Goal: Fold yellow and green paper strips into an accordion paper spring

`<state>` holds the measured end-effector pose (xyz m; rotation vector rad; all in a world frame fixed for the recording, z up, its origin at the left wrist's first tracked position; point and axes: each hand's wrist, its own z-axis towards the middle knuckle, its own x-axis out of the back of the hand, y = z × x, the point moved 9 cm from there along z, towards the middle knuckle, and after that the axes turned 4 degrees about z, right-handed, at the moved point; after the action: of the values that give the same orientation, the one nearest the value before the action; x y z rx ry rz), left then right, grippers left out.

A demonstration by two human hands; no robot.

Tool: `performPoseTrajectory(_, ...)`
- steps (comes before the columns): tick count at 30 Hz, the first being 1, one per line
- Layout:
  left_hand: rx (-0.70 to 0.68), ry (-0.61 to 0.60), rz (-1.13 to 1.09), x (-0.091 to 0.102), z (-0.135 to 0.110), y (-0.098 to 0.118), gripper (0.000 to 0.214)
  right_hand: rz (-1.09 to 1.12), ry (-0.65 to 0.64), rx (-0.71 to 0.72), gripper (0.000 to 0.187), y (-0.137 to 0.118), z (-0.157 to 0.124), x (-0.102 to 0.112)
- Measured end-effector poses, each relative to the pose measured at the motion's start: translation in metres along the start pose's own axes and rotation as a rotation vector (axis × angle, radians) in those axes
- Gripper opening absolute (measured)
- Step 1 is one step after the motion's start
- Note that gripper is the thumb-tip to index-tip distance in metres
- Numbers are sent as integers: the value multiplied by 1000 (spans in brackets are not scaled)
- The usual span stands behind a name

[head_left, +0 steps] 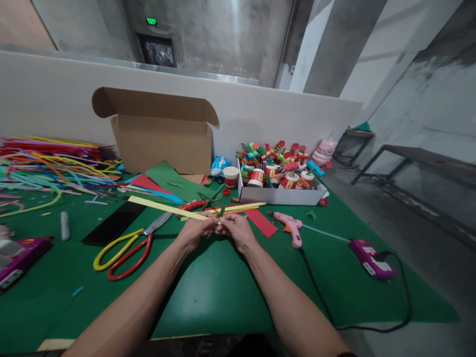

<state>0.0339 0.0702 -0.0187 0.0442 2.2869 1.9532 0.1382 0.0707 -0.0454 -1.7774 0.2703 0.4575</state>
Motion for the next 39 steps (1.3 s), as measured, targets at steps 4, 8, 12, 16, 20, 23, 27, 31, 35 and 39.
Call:
performPoseTrajectory(4,4,12,-39,3,1,-2,25,52,-36,-37,28,3,0,-3)
performPoseTrajectory(8,-2,-8,-88,1,1,-2,29,89,-8,-7,29,-2,0,0)
performPoseTrajectory(12,-32,5,-39,3,2,-1,32,79,40,34,29,-7,0,5)
performPoseTrajectory(16,-36,24,38,8,5,-3,28,71,42,21,33,-6,-1,5)
performPoseTrajectory(20,-30,-32,61,4,4,-1,28,46,2,-28,33,-6,-3,0)
performPoseTrajectory(23,-49,-67,36,1,2,3,31,37,32,36,31,-14,-5,0)
performPoseTrajectory(27,-82,-47,20,2,1,8,32,-31,59,145,26,-25,-7,0)
performPoseTrajectory(31,-59,-38,-67,3,1,8,32,36,-57,113,27,-23,-7,-8)
performPoseTrajectory(35,-21,-88,-123,-1,0,8,30,182,-87,-13,20,-12,-4,-7)
performPoseTrajectory(39,3,-107,-104,-4,-2,8,31,197,-57,-80,17,-3,-2,-3)
